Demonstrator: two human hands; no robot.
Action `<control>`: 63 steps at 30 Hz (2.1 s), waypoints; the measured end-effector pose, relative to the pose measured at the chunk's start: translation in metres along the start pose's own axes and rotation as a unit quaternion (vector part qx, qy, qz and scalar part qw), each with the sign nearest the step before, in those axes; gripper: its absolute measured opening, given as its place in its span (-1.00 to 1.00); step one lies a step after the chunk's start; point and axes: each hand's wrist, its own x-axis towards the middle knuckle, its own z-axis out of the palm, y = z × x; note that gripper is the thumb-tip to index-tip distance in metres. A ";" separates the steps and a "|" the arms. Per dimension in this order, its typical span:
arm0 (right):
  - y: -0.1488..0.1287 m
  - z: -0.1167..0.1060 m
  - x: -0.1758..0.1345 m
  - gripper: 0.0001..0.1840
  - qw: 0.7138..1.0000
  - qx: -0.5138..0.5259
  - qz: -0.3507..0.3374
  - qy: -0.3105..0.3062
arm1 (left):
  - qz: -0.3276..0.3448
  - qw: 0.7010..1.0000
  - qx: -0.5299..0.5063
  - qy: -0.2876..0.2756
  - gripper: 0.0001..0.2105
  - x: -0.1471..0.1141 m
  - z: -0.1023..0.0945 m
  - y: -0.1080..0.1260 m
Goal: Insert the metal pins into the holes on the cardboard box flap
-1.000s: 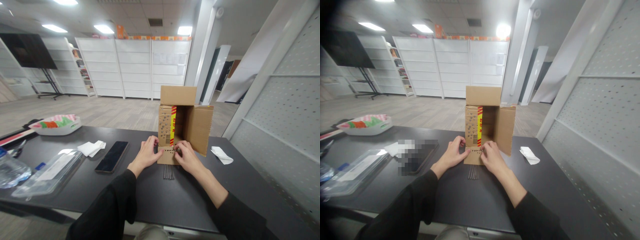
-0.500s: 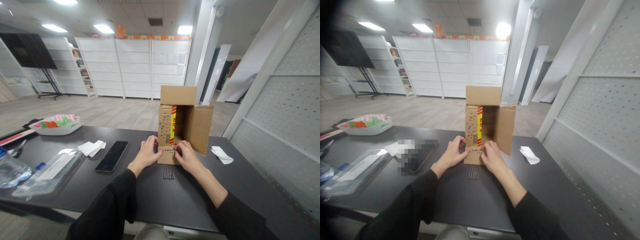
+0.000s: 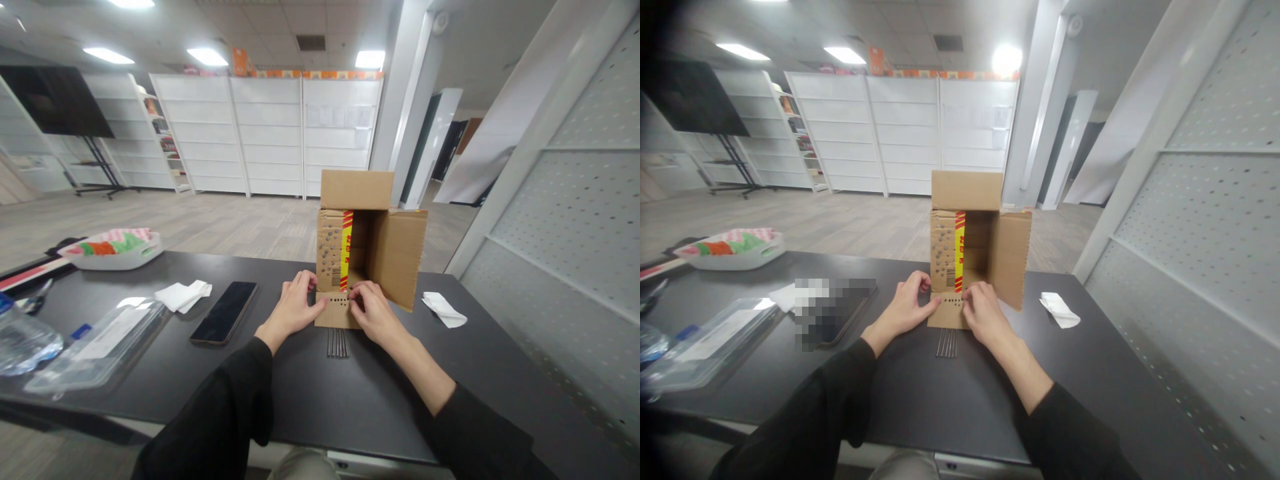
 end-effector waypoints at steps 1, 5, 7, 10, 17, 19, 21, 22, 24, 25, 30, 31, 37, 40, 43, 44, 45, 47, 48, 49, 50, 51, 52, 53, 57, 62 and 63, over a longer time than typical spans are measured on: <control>0.001 0.000 0.000 -0.85 1.000 0.001 -0.001 0.001 | -0.001 1.000 0.000 -0.001 -0.74 0.000 0.000 0.000; 0.004 0.003 0.000 -0.86 1.000 0.003 -0.008 0.013 | -0.003 1.000 0.000 -0.001 -0.74 0.000 0.000 0.000; 0.005 0.004 0.000 -0.87 1.000 0.006 -0.010 0.018 | -0.002 1.000 0.000 -0.001 -0.74 0.000 0.000 0.000; 0.005 0.005 0.000 -0.88 1.000 0.008 -0.010 0.019 | 0.000 1.000 0.000 0.000 -0.74 0.000 0.000 0.000; 0.004 0.006 0.000 -0.88 1.000 0.010 -0.011 0.025 | -0.003 1.000 0.001 -0.001 -0.74 0.000 0.000 0.001; 0.004 0.006 0.000 -0.88 0.999 0.010 -0.009 0.029 | -0.005 1.000 0.002 -0.002 -0.74 0.000 -0.001 0.001; 0.004 0.005 0.001 -0.88 0.999 0.010 -0.008 0.031 | -0.006 1.000 0.002 -0.003 -0.74 0.000 -0.001 0.001; 0.003 0.005 0.001 -0.88 0.999 0.010 -0.009 0.032 | -0.006 1.000 0.001 -0.003 -0.74 0.000 -0.001 0.001; 0.003 0.005 0.000 -0.88 0.999 0.008 -0.009 0.033 | -0.004 1.000 0.000 -0.002 -0.74 0.000 -0.001 0.001; 0.002 0.005 0.000 -0.88 0.999 0.007 -0.009 0.033 | -0.003 1.000 -0.001 -0.001 -0.74 0.000 -0.001 0.001; 0.001 0.004 -0.001 -0.83 1.000 -0.001 -0.010 0.029 | -0.001 1.000 -0.003 -0.002 -0.74 0.000 -0.001 0.001; 0.002 0.005 -0.001 -0.82 1.000 -0.002 -0.012 0.029 | -0.001 1.000 -0.003 -0.002 -0.75 0.000 -0.001 0.001; 0.001 0.007 -0.001 -0.77 0.999 0.000 -0.016 0.031 | 0.000 1.000 -0.003 0.001 -0.74 0.000 0.001 -0.001; -0.002 0.007 0.000 -0.77 0.999 -0.001 -0.012 0.035 | 0.002 1.000 -0.003 0.001 -0.73 0.000 0.001 -0.002; -0.005 0.006 0.000 -0.78 1.000 -0.007 -0.007 0.028 | 0.002 1.000 -0.004 0.000 -0.73 0.000 0.001 -0.001; -0.005 0.006 0.000 -0.78 1.000 -0.008 -0.006 0.025 | 0.003 1.000 -0.004 0.000 -0.74 0.000 0.001 -0.001; -0.006 0.005 0.000 -0.79 1.000 -0.010 -0.005 0.022 | 0.003 1.000 -0.004 0.001 -0.74 0.000 0.001 -0.001; -0.007 0.004 0.000 -0.80 1.000 -0.013 -0.004 0.019 | 0.002 1.000 -0.003 0.000 -0.74 0.000 0.001 -0.001; -0.008 0.004 0.000 -0.80 1.000 -0.013 -0.003 0.019 | 0.001 1.000 -0.003 -0.001 -0.74 0.000 0.001 -0.001; -0.008 0.004 0.000 -0.81 1.000 -0.013 -0.003 0.018 | 0.001 1.000 -0.003 -0.002 -0.74 0.000 0.001 0.000; -0.009 0.003 0.000 -0.81 1.000 -0.014 -0.003 0.017 | 0.000 1.000 -0.004 -0.002 -0.74 0.000 0.000 0.000; -0.009 0.003 0.000 -0.81 1.000 -0.014 -0.002 0.015 | 0.000 1.000 -0.005 -0.003 -0.74 0.000 0.000 0.000; -0.009 0.003 0.000 -0.81 1.000 -0.015 -0.002 0.013 | 0.000 1.000 -0.006 -0.003 -0.74 0.000 0.000 0.000; -0.010 0.002 0.000 -0.81 1.000 -0.016 0.000 0.012 | 0.000 1.000 -0.006 -0.004 -0.74 0.000 0.000 0.001; -0.009 0.002 0.000 -0.82 1.000 -0.021 0.002 0.008 | -0.002 1.000 -0.005 -0.003 -0.74 0.000 -0.001 0.001; -0.009 0.002 0.000 -0.85 1.000 -0.022 0.001 0.004 | 0.000 1.000 -0.002 0.001 -0.74 0.001 0.001 -0.001; -0.009 0.002 0.000 -0.85 1.000 -0.022 0.002 0.004 | 0.000 1.000 -0.001 0.002 -0.73 0.001 0.001 -0.001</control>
